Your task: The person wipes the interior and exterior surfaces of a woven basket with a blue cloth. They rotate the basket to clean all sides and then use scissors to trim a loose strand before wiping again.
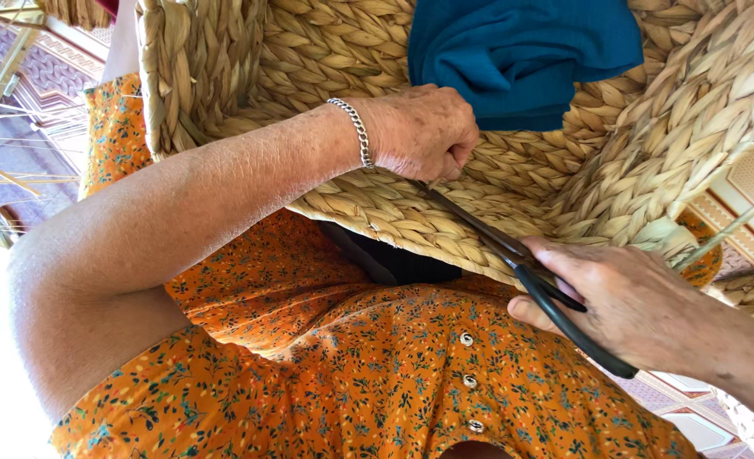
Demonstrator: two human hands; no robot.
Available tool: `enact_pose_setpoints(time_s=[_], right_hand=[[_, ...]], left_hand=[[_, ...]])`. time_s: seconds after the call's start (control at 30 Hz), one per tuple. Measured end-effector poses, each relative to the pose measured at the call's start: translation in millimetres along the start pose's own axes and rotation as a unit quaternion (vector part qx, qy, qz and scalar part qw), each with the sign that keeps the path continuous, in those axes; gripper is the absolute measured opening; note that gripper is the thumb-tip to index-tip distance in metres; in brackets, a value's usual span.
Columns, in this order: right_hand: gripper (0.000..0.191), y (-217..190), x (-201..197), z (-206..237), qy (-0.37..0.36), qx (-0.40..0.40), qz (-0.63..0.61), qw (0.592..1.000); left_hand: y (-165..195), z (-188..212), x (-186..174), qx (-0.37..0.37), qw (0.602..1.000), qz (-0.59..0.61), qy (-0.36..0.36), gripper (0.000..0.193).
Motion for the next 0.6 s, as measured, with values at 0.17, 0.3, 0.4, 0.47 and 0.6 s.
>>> enact_pose_setpoints(time_s=[0.17, 0.3, 0.4, 0.47, 0.6], right_hand=[[0.066, 6, 4, -2, 0.001, -0.048, -0.037, 0.998], [0.059, -2, -3, 5, 0.099, -0.163, -0.040, 0.981], [0.075, 16, 2, 28, 0.008, 0.038, 0.069, 0.997], [0.088, 34, 0, 53, 0.073, 0.056, 0.033, 0.995], [0.075, 73, 11, 112, 0.410, -0.233, -0.030, 0.881]], left_hand=[[0, -3, 2, -0.002, 1.000, 0.022, 0.023, 0.008], [-8, 3, -9, -0.016, 0.998, -0.014, 0.059, 0.014], [-16, 15, -24, -0.060, 0.985, -0.152, 0.051, 0.015], [-18, 27, -34, -0.100, 0.963, -0.232, 0.091, 0.032], [-1, 29, -49, -0.116, 0.914, -0.294, 0.255, 0.084]])
Point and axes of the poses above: each hand's wrist, its own z-axis away from the middle knuckle, its own x-axis out of the palm, y = z × x, the point moved 3 cm from there along -z, towards the middle knuckle, and after that the axes turned 11 degrees about -x, right-handed, at the moved point
